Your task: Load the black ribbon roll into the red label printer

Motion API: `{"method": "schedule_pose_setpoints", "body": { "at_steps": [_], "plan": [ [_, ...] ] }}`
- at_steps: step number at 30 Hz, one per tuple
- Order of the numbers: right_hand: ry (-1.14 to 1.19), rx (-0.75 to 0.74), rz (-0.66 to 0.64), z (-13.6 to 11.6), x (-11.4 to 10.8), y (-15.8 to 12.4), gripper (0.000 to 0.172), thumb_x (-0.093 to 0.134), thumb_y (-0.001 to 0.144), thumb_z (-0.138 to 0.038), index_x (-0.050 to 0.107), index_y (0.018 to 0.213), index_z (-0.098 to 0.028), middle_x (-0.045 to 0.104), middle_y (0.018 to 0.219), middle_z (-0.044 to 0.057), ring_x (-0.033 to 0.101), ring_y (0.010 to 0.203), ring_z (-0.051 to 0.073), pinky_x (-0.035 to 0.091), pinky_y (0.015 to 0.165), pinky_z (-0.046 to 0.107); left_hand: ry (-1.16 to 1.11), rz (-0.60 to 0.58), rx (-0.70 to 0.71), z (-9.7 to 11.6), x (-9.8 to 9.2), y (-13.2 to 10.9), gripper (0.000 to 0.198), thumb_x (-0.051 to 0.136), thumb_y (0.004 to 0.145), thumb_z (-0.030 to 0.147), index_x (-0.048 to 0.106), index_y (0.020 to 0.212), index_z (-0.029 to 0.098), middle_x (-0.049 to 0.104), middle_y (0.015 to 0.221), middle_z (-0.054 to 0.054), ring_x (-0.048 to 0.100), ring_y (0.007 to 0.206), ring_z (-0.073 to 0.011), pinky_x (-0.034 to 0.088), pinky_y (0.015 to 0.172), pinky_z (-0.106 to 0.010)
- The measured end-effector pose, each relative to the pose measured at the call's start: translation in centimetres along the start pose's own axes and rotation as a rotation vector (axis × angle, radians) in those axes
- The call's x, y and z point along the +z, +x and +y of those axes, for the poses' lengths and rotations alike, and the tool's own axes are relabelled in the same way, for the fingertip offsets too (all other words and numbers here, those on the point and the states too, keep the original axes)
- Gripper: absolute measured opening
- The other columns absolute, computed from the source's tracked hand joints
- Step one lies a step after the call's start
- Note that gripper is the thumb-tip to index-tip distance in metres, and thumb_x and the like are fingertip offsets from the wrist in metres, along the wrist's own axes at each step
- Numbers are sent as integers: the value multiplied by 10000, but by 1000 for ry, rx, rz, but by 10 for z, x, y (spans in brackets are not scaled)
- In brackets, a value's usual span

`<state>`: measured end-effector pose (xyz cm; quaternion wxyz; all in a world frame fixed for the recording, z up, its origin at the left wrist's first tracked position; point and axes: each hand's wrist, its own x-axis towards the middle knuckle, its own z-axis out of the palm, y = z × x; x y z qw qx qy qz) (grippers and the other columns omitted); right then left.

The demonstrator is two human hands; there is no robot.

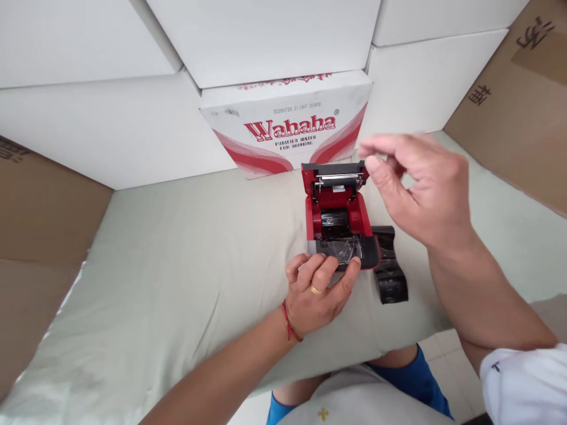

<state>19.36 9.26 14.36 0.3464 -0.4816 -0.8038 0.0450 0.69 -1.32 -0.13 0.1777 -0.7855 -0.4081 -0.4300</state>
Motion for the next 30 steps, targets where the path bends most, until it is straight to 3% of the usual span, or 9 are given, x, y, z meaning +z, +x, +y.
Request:
{"method": "schedule_pose_setpoints", "body": {
  "at_steps": [2,5,9,12,15,19,26,30],
  "plan": [
    [-48,-63,15,8,3,8,463,514,1143,-403,703,1521,-212,778,1462,110,699,1329,327,483,1226,525,-9,-8,-1,0,-1,1,510,681,934,158,747,1408,332,673,1022,-78,586,1091,-261,440,1074,-449],
    [-37,-113,-168,15,11,10,465,533,1121,-392,707,1510,-205,752,1510,125,639,1437,346,480,1243,551,-10,-21,2,1,-3,3,459,696,940,154,764,1370,299,680,1038,-86,582,1104,-264,442,1079,-454],
    [-44,-150,-269,10,6,-14,399,485,1138,-328,775,1386,-213,796,1429,118,726,1302,321,555,1161,515,-9,-20,15,2,-4,5,366,698,946,159,805,1274,281,665,1022,-91,580,1101,-262,463,1068,-438],
    [-26,-188,-354,6,-3,-41,416,470,1137,-236,726,1460,-186,834,1340,118,781,1198,283,624,1065,466,-10,-8,9,2,-5,6,315,700,948,149,822,1213,270,641,1027,-93,572,1092,-257,472,1058,-427],
    [-75,-248,-412,7,-4,-61,461,444,1095,-94,690,1486,-101,837,1333,146,794,1212,266,664,992,413,0,5,-2,2,-5,6,303,666,964,136,821,1179,283,632,1030,-87,569,1085,-251,480,1047,-419],
    [-180,-338,-389,6,0,-70,445,463,1041,-22,726,1399,-43,847,1293,172,792,1252,266,671,947,344,-10,6,3,3,-3,7,289,674,952,127,811,1161,273,627,1027,-89,570,1092,-252,483,1047,-431],
    [-320,-389,-296,-6,5,-69,341,523,1010,-56,788,1224,-58,880,1175,140,857,1020,235,608,591,317,-31,33,-7,3,0,6,264,672,961,133,804,1138,277,620,1025,-85,582,1066,-243,494,1020,-432],
    [-287,-312,-197,-6,12,-74,333,530,1012,-65,795,1212,-95,891,1142,100,869,973,222,617,604,315,-61,23,3,0,-1,8,298,677,927,110,795,1159,256,627,1022,-84,589,1068,-248,490,1009,-432]
  ]
}}
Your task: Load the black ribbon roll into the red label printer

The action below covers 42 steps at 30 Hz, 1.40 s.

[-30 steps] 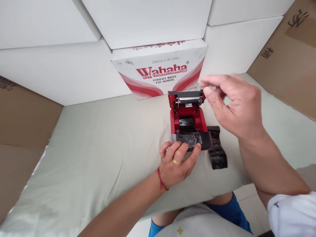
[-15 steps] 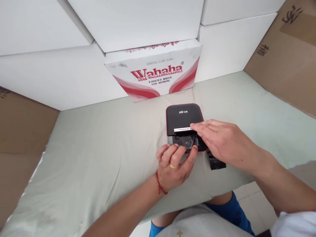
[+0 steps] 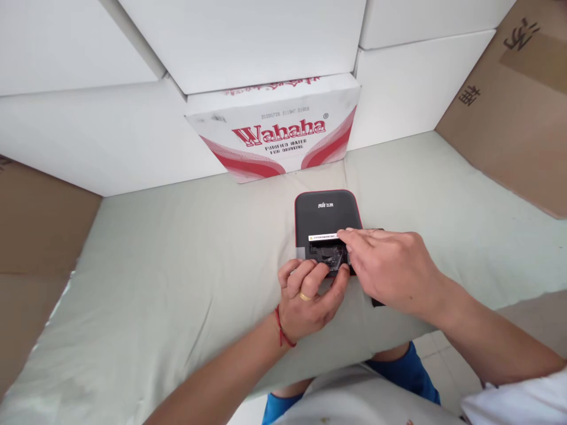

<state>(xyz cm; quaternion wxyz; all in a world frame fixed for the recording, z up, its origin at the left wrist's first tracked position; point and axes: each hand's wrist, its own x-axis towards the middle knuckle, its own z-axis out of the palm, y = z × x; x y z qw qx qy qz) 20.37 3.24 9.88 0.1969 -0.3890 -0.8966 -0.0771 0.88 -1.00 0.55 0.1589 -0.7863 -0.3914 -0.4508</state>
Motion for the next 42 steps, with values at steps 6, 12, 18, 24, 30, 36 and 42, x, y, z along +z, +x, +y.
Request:
{"method": "schedule_pose_setpoints", "body": {
  "at_steps": [6,12,18,24,30,36,42],
  "plan": [
    [263,63,243,-5,21,-25,286,616,1064,-53,736,1312,-130,887,1176,90,835,1167,223,656,1004,341,-213,26,-77,-13,-9,1,465,654,904,83,708,1336,243,627,1062,-68,608,1043,-242,530,947,-411],
    [430,-15,295,-12,30,-54,339,656,1042,-58,695,1372,-125,874,1233,107,794,1230,238,611,954,411,-689,56,-740,-53,-9,1,483,734,960,297,660,1431,376,624,1366,-59,580,1336,-278,500,1117,-450],
    [492,31,342,-15,39,-59,473,653,1008,-16,673,1459,-157,867,1259,103,782,1247,223,571,1166,466,-1350,-85,-1063,-74,8,6,866,899,738,333,594,1538,464,490,1731,22,305,1716,-313,289,1403,-503],
    [441,31,355,-18,43,-63,455,653,995,-6,691,1431,-130,871,1250,109,765,1294,204,513,1266,432,-1498,-108,-1084,-69,15,6,1083,917,764,333,372,1677,537,379,1834,53,183,1784,-295,112,1475,-538],
    [373,-60,345,-10,25,-46,299,667,1006,-43,751,1276,-140,891,1092,82,823,1176,218,538,1245,397,-1540,-130,-1041,-72,22,-3,1062,933,789,399,355,1668,541,310,1861,32,172,1784,-322,155,1460,-588],
    [486,173,-133,17,-9,23,250,563,1136,-277,790,1046,-227,829,829,-13,749,667,144,563,666,275,-1501,-133,-1003,-75,28,-9,915,927,811,483,469,1603,452,357,1842,-7,218,1766,-336,166,1459,-571],
    [-64,197,-618,19,16,87,218,632,1015,-184,826,1112,-215,848,1150,129,791,875,276,485,639,337,-1515,-121,-966,-75,32,-10,846,922,819,500,525,1560,405,412,1812,-30,278,1745,-337,247,1438,-557]
  ]
}}
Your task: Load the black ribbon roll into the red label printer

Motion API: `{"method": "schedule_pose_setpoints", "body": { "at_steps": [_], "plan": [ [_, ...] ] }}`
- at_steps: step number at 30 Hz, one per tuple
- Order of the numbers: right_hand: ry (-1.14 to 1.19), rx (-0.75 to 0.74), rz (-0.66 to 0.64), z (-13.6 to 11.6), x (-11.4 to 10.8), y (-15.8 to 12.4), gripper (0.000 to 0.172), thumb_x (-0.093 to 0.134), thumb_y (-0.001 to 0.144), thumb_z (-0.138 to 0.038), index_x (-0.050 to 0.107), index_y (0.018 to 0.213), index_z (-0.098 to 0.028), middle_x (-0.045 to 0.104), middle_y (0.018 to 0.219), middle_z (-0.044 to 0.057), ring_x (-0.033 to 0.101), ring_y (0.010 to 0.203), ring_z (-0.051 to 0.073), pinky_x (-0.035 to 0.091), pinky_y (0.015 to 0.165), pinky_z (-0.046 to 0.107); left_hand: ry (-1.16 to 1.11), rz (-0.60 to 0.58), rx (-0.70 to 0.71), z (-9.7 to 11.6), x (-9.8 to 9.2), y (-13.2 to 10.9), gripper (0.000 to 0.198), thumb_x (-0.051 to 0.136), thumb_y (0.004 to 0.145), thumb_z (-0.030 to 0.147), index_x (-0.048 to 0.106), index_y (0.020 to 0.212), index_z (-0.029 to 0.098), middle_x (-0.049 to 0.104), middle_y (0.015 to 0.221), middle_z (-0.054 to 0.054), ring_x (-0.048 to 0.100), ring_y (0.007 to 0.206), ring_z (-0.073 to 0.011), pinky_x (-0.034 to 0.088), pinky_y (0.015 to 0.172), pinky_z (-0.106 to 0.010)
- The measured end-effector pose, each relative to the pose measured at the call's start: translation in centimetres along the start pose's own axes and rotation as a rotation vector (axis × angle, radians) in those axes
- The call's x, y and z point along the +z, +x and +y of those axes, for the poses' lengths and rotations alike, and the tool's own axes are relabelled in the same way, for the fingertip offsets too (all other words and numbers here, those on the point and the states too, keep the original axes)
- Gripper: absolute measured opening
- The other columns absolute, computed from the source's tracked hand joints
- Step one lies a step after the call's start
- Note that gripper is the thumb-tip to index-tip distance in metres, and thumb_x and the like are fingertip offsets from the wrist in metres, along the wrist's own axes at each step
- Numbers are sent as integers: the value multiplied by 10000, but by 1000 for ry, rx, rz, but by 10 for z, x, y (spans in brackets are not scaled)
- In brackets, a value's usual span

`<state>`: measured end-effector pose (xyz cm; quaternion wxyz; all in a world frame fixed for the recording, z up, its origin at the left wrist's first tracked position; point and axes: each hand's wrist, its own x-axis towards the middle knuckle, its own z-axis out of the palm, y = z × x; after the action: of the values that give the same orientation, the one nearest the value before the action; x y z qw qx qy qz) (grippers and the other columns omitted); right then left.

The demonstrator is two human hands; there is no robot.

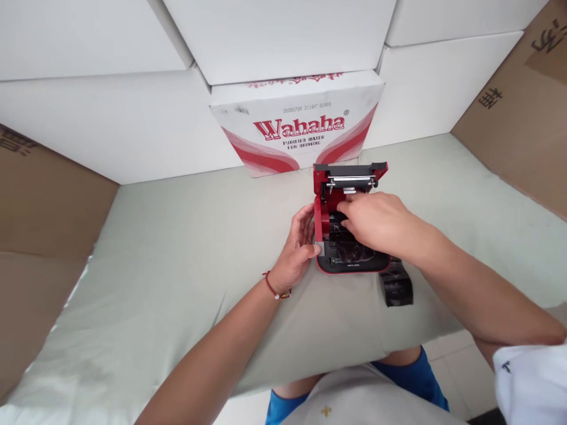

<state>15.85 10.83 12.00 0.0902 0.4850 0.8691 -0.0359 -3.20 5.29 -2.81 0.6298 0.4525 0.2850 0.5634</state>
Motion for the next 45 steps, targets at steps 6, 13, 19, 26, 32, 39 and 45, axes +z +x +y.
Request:
{"method": "schedule_pose_setpoints", "body": {
  "at_steps": [6,13,19,26,32,39,45],
  "plan": [
    [-9,37,-89,-11,7,15,100,743,916,-125,802,951,-198,840,987,173,810,889,358,539,660,386,2,-21,-2,-1,0,1,862,916,824,518,510,1574,398,422,1806,-37,278,1746,-345,279,1426,-561],
    [185,41,200,-4,-6,-45,217,640,1042,-303,727,1218,-212,794,1121,125,752,767,273,516,636,384,12,-1,10,0,0,1,847,916,819,514,534,1561,369,445,1790,-54,317,1724,-354,294,1415,-564],
    [351,19,373,89,10,-113,513,479,1125,-686,761,1264,-280,814,1021,84,676,637,180,510,590,381,-1,5,14,-1,-1,1,842,931,801,522,557,1542,376,466,1768,-53,378,1684,-346,316,1401,-550],
    [53,312,76,142,80,-123,259,676,969,-402,839,1113,-261,835,1115,126,750,751,309,515,577,417,3,14,6,3,0,2,811,929,798,510,584,1520,377,478,1752,-42,381,1680,-334,308,1404,-532],
    [204,186,103,97,83,-89,403,596,1043,-314,783,1392,-244,763,1445,118,790,1069,309,603,822,421,39,50,-12,3,0,0,817,930,788,531,592,1515,376,483,1748,-45,368,1687,-343,322,1399,-531],
    [212,172,3,78,85,-66,319,547,1086,-257,794,1283,-219,772,1336,121,771,991,261,486,697,338,41,68,-18,3,0,0,810,926,785,516,598,1515,387,483,1754,-32,373,1685,-333,328,1398,-518],
    [260,96,49,72,92,-59,369,604,1054,-242,745,1395,-227,758,1340,115,765,973,247,490,702,333,56,58,-7,2,-1,0,807,921,794,541,591,1515,390,480,1758,-36,365,1694,-336,344,1391,-527]
  ]
}}
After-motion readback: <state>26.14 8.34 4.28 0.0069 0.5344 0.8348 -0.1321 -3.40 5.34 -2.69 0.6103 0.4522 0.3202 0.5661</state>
